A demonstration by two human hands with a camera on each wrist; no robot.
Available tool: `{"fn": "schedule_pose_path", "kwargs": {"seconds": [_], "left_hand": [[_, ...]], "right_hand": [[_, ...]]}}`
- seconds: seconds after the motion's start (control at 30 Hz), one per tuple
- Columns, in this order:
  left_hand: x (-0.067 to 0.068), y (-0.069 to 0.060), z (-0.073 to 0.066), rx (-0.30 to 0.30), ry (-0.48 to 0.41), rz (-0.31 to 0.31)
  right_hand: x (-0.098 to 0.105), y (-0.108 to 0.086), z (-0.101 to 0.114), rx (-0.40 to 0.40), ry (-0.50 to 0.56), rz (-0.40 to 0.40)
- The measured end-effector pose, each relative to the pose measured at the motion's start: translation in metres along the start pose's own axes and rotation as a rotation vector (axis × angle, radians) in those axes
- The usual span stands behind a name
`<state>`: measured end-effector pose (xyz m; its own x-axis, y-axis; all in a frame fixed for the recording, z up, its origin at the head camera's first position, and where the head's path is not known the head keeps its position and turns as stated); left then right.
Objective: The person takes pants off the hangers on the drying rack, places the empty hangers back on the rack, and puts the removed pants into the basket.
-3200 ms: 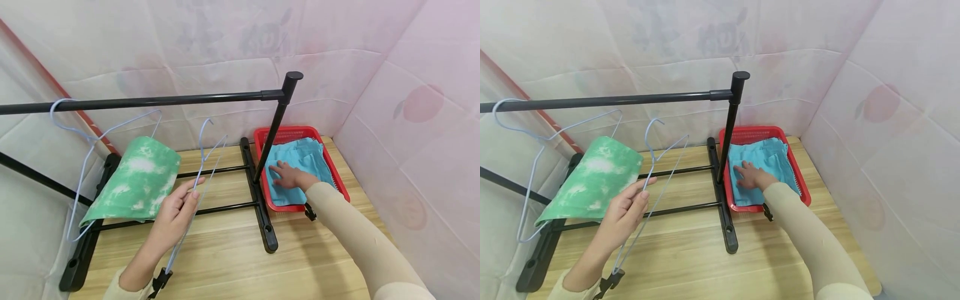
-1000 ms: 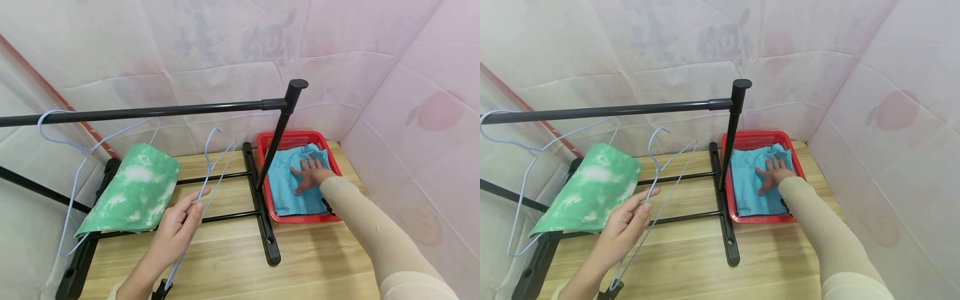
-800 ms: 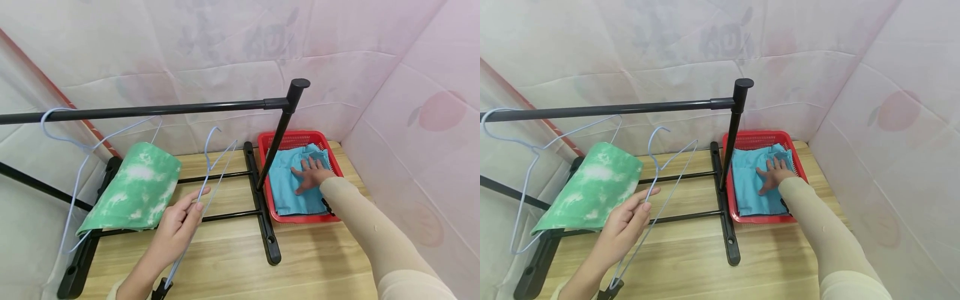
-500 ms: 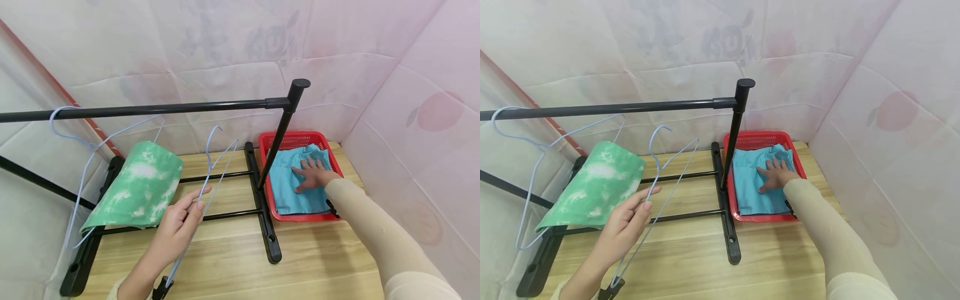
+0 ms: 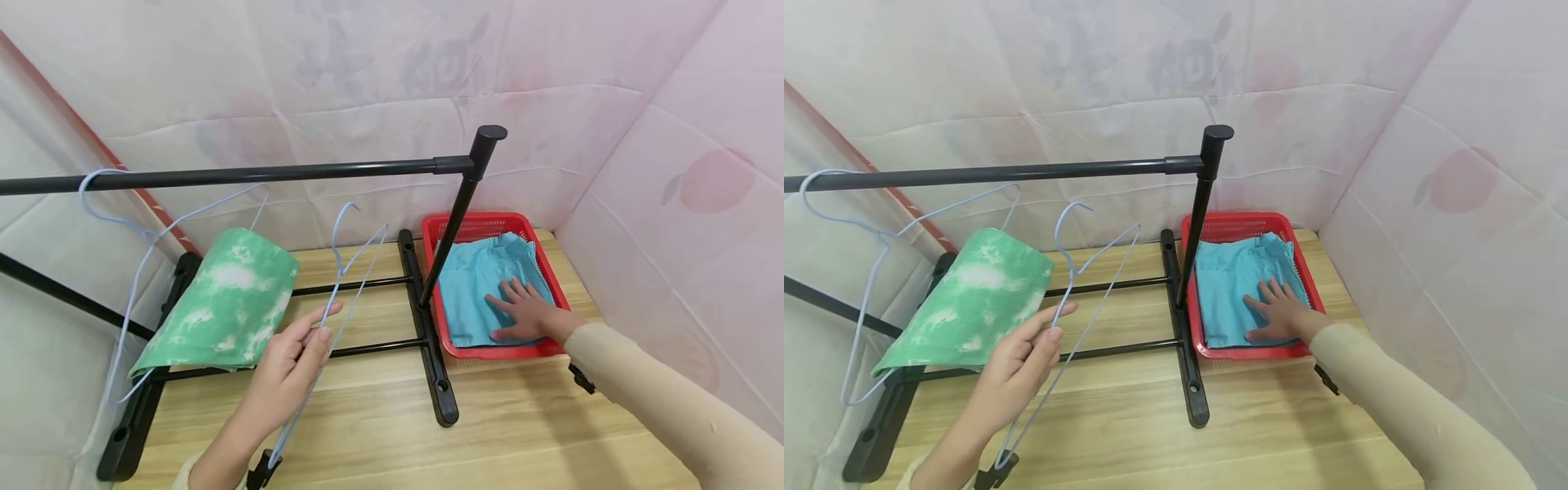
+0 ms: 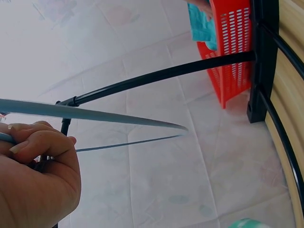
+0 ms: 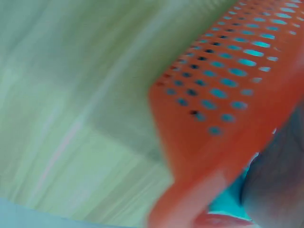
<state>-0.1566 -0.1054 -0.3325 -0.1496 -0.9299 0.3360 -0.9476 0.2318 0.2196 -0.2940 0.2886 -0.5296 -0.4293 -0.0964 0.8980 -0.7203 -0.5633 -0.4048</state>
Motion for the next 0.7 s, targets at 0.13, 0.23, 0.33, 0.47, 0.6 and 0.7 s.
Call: {"fn": "schedule_pose_path", "kwargs": {"seconds": [0.13, 0.23, 0.33, 0.47, 0.6, 0.7], "left_hand": [[0.000, -0.002, -0.006, -0.047, -0.010, -0.006], [-0.002, -0.002, -0.006, -0.038, -0.018, 0.003], [-0.003, -0.003, -0.004, -0.004, -0.015, 0.012], [-0.002, -0.005, -0.006, -0.019, -0.011, 0.008], [-0.002, -0.006, -0.011, -0.069, -0.002, -0.013], [-0.002, -0.007, -0.010, -0.057, 0.002, -0.013]], "right_hand": [[-0.007, -0.007, 0.002, 0.011, -0.018, 0.004], [-0.013, -0.007, 0.000, -0.005, -0.014, 0.017], [-0.020, -0.006, -0.003, -0.022, -0.028, 0.038], [-0.026, -0.004, -0.003, -0.025, -0.064, 0.045], [-0.026, -0.001, -0.002, -0.022, -0.077, 0.032], [-0.025, 0.000, -0.001, -0.029, -0.079, 0.044]]}}
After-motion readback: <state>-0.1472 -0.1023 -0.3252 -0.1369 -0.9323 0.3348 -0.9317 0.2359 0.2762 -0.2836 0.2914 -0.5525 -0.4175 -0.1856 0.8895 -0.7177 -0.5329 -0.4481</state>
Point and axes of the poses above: each hand's wrist, its own y-axis towards the middle knuckle, its own x-axis out of the back of the hand, z = x × y, the point moved 9 cm from there along y, towards the middle knuckle, and after that the axes turned 11 degrees about x, right-handed, at the moved point
